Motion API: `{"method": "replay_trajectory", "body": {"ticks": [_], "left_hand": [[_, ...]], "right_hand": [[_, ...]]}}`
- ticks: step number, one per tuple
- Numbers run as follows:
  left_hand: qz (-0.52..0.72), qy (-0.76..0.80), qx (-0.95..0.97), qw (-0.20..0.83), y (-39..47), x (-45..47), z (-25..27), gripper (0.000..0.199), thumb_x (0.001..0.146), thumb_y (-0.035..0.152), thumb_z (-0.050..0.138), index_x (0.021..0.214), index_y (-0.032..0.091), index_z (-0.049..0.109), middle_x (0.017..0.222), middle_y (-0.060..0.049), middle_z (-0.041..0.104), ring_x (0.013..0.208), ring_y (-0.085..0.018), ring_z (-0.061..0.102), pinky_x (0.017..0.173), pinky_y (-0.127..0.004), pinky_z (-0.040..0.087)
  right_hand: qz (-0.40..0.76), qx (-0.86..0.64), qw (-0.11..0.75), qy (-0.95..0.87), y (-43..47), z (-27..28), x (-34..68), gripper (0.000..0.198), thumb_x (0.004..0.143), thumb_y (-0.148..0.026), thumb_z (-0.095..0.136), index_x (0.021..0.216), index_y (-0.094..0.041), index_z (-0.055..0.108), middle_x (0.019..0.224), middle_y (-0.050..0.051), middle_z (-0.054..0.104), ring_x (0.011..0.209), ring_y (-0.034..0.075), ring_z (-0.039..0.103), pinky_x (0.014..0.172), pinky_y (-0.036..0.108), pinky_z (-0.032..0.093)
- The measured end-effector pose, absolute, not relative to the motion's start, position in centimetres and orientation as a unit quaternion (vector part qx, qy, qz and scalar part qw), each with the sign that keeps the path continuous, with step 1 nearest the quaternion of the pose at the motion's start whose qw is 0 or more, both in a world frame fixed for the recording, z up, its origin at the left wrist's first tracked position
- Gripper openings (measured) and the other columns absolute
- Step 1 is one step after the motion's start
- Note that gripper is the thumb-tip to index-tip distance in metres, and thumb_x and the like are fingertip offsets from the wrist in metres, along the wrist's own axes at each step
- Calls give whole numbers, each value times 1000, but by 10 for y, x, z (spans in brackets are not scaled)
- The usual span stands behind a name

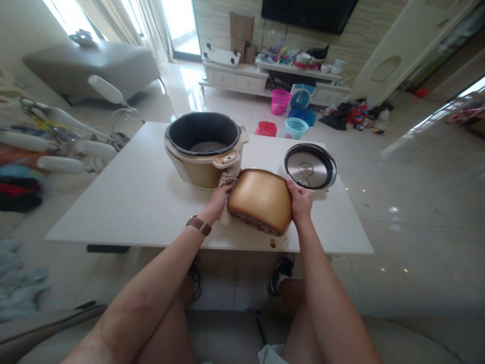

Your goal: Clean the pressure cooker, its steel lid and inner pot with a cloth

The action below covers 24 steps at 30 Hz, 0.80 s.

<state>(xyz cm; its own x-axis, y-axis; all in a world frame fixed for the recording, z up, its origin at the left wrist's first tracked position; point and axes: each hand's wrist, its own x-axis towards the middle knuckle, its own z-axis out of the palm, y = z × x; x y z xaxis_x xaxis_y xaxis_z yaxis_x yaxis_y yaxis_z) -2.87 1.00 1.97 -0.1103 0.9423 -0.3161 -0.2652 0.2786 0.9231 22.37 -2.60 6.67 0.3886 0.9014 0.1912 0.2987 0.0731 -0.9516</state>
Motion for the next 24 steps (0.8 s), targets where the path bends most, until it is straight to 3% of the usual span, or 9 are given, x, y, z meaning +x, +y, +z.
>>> {"method": "replay_trajectory", "body": {"ticks": [3, 9, 13, 20, 24], "left_hand": [[472, 552, 263, 635, 9, -28, 17, 30, 75, 38, 71, 93, 16, 81, 107, -11, 83, 114, -33, 73, 106, -49, 54], [523, 549, 328, 563, 7, -24, 21, 34, 76, 35, 69, 101, 16, 82, 126, -10, 79, 130, -32, 67, 117, -45, 47], [523, 551, 356, 544, 5, -19, 24, 36, 78, 33, 66, 105, 16, 82, 126, -10, 79, 129, -33, 67, 117, -47, 47], [544, 480, 556, 406, -21, -11, 52, 45, 91, 27, 60, 132, 19, 74, 142, -8, 71, 140, -29, 60, 126, -45, 39], [511, 451, 660, 317, -35, -12, 65, 51, 89, 25, 65, 140, 21, 70, 154, -8, 62, 147, -30, 54, 129, -45, 34]], "right_hand": [[275, -622, 550, -485, -26, 65, 225, 73, 76, -83, 66, 53, -25, 28, 55, -6, 25, 56, 9, 22, 53, 31, 16], [249, -628, 536, -506, -27, 69, 229, 65, 83, -73, 63, 55, -26, 29, 56, -6, 25, 57, 10, 23, 55, 31, 18], [205, -619, 523, -548, -32, 84, 225, 55, 90, -60, 57, 57, -24, 33, 57, -5, 29, 59, 11, 30, 58, 30, 24], [199, -685, 462, -528, -37, 97, 220, 66, 79, -70, 72, 51, -23, 35, 53, -6, 27, 57, 10, 26, 55, 31, 18], [209, -681, 469, -522, -36, 94, 221, 65, 79, -71, 72, 51, -23, 39, 53, -6, 29, 56, 10, 27, 54, 30, 19]]}}
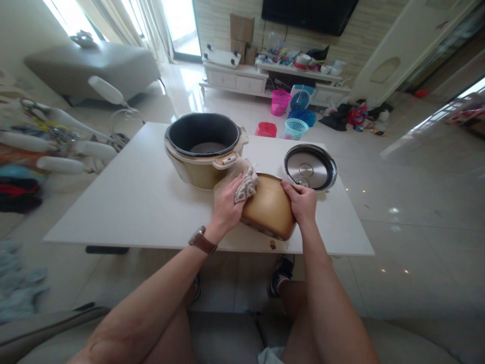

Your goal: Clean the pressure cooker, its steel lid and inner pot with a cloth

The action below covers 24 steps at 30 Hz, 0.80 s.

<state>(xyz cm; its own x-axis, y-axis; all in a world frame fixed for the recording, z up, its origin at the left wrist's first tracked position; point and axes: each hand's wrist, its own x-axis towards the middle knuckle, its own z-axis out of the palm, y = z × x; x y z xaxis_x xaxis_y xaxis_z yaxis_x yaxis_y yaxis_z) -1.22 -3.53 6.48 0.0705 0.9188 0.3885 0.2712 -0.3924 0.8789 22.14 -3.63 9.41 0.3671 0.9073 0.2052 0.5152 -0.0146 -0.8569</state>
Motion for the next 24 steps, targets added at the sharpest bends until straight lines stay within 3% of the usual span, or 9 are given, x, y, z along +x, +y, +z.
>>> {"method": "replay_trajectory", "body": {"ticks": [6, 16, 20, 24], "left_hand": [[546, 434, 584, 415, -24, -12, 61, 45, 92, 32, 66, 135, 20, 73, 147, -7, 68, 143, -31, 57, 128, -42, 36], [500, 542, 329, 590, -1, -16, 28, 32, 80, 36, 68, 100, 17, 82, 117, -11, 81, 125, -34, 69, 114, -50, 49], [530, 536, 384, 534, -7, -14, 32, 34, 82, 37, 68, 106, 17, 82, 125, -11, 79, 130, -35, 66, 118, -49, 46], [561, 474, 513, 444, -21, -14, 48, 44, 88, 33, 66, 129, 19, 76, 143, -7, 70, 142, -32, 58, 127, -46, 36]], "right_hand": [[216, -678, 484, -509, -35, 91, 223, 65, 79, -71, 73, 51, -22, 41, 53, -5, 29, 55, 10, 27, 52, 30, 19], [238, -653, 498, -519, -36, 89, 226, 64, 78, -68, 73, 50, -23, 38, 55, -6, 27, 56, 9, 25, 53, 29, 18], [247, -652, 495, -518, -36, 90, 227, 64, 78, -68, 73, 50, -23, 39, 54, -6, 27, 55, 9, 25, 52, 29, 18], [243, -655, 496, -516, -36, 89, 226, 63, 79, -69, 73, 51, -22, 40, 53, -6, 29, 55, 9, 26, 52, 30, 18]]}}
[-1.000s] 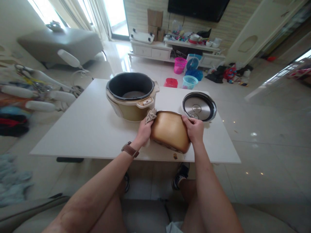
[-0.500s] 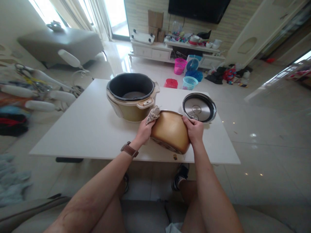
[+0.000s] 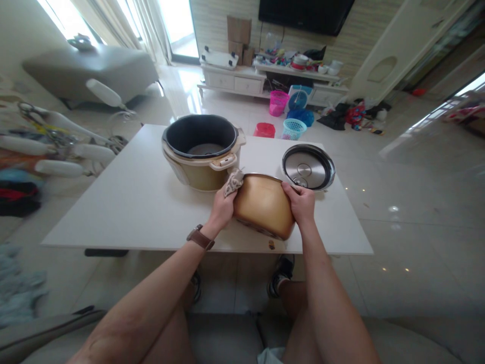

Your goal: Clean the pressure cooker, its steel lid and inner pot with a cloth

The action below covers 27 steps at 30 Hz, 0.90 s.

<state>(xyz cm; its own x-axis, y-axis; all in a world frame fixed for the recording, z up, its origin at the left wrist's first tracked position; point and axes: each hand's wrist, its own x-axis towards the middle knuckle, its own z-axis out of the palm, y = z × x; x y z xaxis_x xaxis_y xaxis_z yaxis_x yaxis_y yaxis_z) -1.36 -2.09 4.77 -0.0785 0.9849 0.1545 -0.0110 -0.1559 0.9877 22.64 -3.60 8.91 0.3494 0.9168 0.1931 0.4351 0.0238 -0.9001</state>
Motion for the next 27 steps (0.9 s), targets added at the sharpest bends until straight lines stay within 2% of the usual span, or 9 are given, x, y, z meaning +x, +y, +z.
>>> {"method": "replay_trajectory", "body": {"ticks": [5, 13, 17, 20, 23, 27], "left_hand": [[537, 397, 644, 373, -34, -17, 63, 51, 84, 31, 75, 134, 22, 75, 155, -8, 61, 150, -32, 50, 130, -42, 31], [554, 442, 533, 462, -12, -13, 53, 47, 82, 33, 72, 126, 18, 78, 138, -8, 73, 137, -33, 61, 125, -45, 38], [528, 508, 420, 536, -3, -14, 37, 40, 76, 35, 71, 110, 16, 81, 125, -10, 79, 128, -35, 66, 118, -49, 46], [504, 536, 343, 584, -2, -15, 29, 35, 78, 39, 69, 101, 16, 81, 120, -12, 80, 126, -36, 68, 113, -50, 50], [521, 545, 346, 558, -5, -14, 31, 34, 80, 39, 69, 101, 16, 82, 120, -13, 80, 127, -35, 68, 114, -49, 49], [565, 491, 466, 471, -17, -12, 48, 42, 86, 36, 67, 121, 17, 79, 135, -10, 75, 138, -33, 61, 123, -47, 41]], "right_hand": [[243, -656, 503, -508, -34, 86, 227, 64, 79, -71, 73, 52, -23, 41, 53, -6, 30, 55, 9, 26, 51, 30, 18], [227, -673, 498, -498, -33, 86, 226, 62, 78, -72, 73, 51, -21, 48, 52, -6, 32, 55, 10, 28, 51, 29, 20], [232, -668, 499, -500, -34, 87, 226, 63, 79, -70, 73, 51, -22, 42, 52, -6, 31, 55, 9, 27, 51, 30, 19], [234, -660, 500, -510, -35, 87, 226, 64, 79, -69, 73, 50, -23, 38, 53, -6, 28, 55, 9, 25, 52, 30, 18], [230, -657, 498, -517, -35, 88, 225, 65, 79, -69, 73, 50, -23, 37, 53, -6, 26, 56, 9, 25, 52, 30, 18], [233, -661, 499, -510, -34, 87, 225, 64, 79, -70, 72, 51, -23, 38, 53, -6, 28, 55, 9, 25, 51, 30, 18]]}}
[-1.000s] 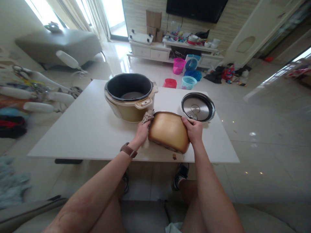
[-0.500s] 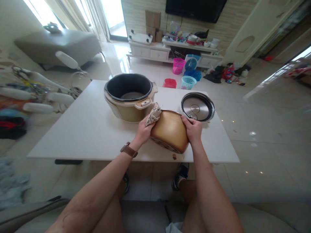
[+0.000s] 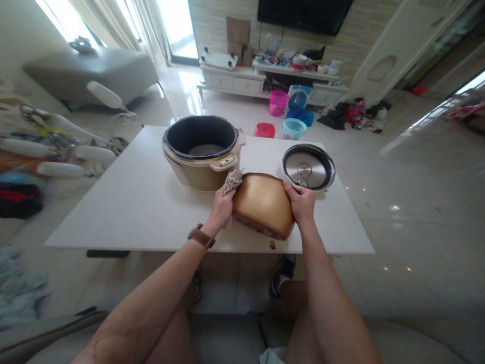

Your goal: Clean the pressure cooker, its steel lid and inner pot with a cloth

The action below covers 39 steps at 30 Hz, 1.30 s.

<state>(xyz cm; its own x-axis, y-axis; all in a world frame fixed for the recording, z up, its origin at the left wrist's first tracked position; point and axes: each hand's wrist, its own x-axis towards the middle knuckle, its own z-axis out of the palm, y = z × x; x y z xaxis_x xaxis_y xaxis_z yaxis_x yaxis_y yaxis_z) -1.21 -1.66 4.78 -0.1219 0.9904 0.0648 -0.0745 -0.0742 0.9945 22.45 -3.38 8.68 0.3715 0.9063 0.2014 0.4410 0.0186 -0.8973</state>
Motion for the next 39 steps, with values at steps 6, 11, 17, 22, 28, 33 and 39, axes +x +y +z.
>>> {"method": "replay_trajectory", "body": {"ticks": [6, 11, 17, 22, 28, 33, 39], "left_hand": [[540, 413, 640, 358, -34, -16, 65, 50, 86, 30, 73, 135, 21, 74, 153, -8, 63, 147, -32, 53, 128, -42, 34], [549, 448, 569, 418, -20, -16, 56, 46, 88, 33, 69, 130, 18, 76, 142, -9, 71, 138, -32, 61, 125, -43, 39], [517, 534, 421, 520, -4, -20, 31, 35, 77, 36, 69, 101, 15, 82, 116, -11, 81, 120, -35, 69, 112, -47, 49], [502, 565, 347, 556, 0, -22, 20, 33, 76, 39, 68, 96, 15, 82, 108, -11, 83, 118, -34, 71, 107, -46, 53], [559, 494, 522, 414, -17, -19, 39, 42, 88, 33, 63, 122, 15, 79, 133, -10, 76, 131, -32, 66, 119, -46, 46], [557, 429, 639, 313, -33, -18, 52, 48, 89, 31, 69, 135, 19, 74, 149, -10, 67, 142, -32, 59, 125, -44, 40], [570, 444, 543, 428, -16, -16, 48, 46, 90, 38, 68, 128, 15, 77, 139, -10, 73, 135, -33, 63, 123, -45, 42]], "right_hand": [[248, -659, 505, -499, -33, 82, 225, 63, 78, -71, 72, 52, -23, 42, 53, -6, 29, 55, 9, 26, 51, 30, 19], [244, -664, 506, -493, -33, 84, 222, 63, 79, -70, 72, 52, -23, 40, 53, -6, 30, 55, 9, 27, 51, 30, 18], [244, -656, 505, -506, -34, 85, 222, 65, 79, -70, 73, 51, -23, 37, 53, -6, 28, 55, 9, 25, 52, 30, 18], [241, -648, 507, -514, -34, 83, 223, 67, 79, -71, 72, 52, -24, 33, 55, -6, 26, 56, 9, 24, 52, 30, 18], [242, -656, 502, -509, -34, 86, 221, 66, 79, -70, 71, 50, -23, 35, 52, -6, 28, 55, 9, 25, 52, 30, 17], [254, -658, 503, -500, -33, 84, 223, 64, 78, -71, 72, 51, -23, 39, 53, -5, 30, 55, 9, 26, 52, 30, 19], [254, -667, 499, -491, -34, 84, 223, 63, 78, -72, 71, 53, -22, 44, 54, -5, 31, 56, 10, 28, 53, 30, 21]]}}
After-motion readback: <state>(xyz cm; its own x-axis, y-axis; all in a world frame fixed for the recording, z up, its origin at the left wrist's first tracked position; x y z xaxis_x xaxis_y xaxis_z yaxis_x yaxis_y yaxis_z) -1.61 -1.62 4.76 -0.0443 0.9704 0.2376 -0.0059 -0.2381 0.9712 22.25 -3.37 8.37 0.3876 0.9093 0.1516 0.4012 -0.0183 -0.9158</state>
